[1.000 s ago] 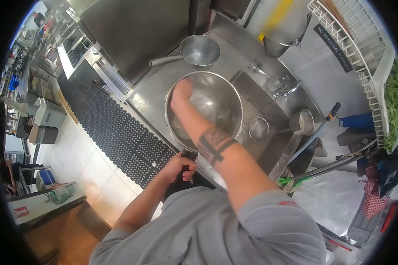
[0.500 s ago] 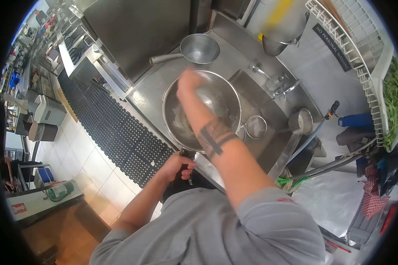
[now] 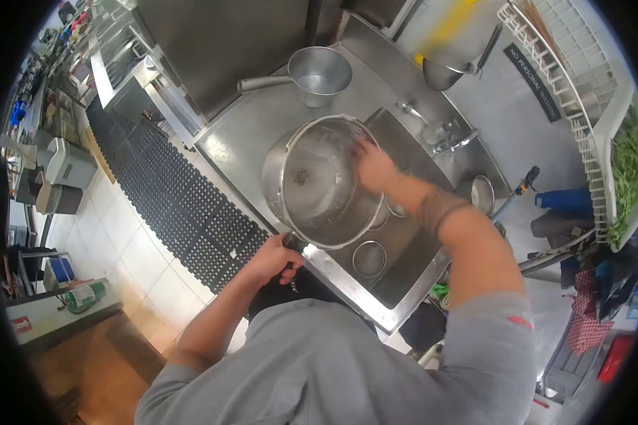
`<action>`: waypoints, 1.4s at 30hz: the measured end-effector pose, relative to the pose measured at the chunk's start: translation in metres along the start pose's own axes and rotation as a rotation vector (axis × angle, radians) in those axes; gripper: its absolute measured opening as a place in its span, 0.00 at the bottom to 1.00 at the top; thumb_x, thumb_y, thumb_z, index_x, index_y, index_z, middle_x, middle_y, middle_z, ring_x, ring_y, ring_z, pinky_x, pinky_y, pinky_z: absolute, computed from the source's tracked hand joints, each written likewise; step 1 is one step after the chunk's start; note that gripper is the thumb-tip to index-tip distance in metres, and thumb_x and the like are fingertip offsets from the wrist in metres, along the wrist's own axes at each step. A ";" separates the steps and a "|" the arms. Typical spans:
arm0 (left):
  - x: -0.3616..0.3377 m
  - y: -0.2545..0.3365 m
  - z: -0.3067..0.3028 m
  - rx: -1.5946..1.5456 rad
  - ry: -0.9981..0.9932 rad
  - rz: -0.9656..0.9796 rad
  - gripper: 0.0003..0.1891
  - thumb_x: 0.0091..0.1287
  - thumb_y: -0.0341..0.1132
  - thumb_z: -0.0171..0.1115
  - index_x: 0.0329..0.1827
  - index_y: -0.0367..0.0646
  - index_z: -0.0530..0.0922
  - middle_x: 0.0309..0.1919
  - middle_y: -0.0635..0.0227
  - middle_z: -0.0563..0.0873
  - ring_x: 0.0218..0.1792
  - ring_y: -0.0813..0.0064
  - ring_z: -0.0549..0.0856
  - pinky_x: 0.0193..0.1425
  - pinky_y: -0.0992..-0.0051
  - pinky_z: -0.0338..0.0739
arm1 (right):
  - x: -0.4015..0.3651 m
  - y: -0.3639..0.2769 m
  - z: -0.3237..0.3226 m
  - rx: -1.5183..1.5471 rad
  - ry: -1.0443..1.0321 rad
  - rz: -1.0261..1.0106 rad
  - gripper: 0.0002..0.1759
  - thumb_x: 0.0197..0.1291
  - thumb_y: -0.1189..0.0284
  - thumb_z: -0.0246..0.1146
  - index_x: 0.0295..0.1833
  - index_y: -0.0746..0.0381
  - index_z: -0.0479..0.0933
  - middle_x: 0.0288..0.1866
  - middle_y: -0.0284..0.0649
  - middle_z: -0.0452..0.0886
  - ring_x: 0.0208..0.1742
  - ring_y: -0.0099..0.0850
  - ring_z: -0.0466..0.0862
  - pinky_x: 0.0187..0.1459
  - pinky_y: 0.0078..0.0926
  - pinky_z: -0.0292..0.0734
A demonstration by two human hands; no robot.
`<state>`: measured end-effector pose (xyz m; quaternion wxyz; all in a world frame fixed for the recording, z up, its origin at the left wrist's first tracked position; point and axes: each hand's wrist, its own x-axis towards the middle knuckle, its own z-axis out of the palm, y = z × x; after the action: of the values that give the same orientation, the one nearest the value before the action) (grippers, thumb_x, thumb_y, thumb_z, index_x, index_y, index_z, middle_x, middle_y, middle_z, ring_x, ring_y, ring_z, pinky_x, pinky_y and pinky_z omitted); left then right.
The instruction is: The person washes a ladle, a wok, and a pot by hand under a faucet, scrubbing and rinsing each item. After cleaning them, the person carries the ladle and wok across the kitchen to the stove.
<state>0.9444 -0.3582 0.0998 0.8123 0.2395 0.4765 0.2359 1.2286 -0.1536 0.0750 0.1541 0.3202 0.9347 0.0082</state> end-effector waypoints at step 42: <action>0.012 0.003 -0.036 -0.189 -0.137 -0.087 0.07 0.60 0.24 0.63 0.36 0.37 0.71 0.19 0.65 0.75 0.14 0.76 0.72 0.16 0.71 0.65 | 0.144 -0.035 0.009 0.461 0.151 0.466 0.20 0.56 0.78 0.66 0.55 0.57 0.87 0.54 0.51 0.87 0.57 0.50 0.87 0.62 0.48 0.81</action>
<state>0.9174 -0.3423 0.0782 0.8715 0.1566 0.4055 0.2271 1.1027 -0.0960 0.0214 0.0017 0.5500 0.8225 -0.1448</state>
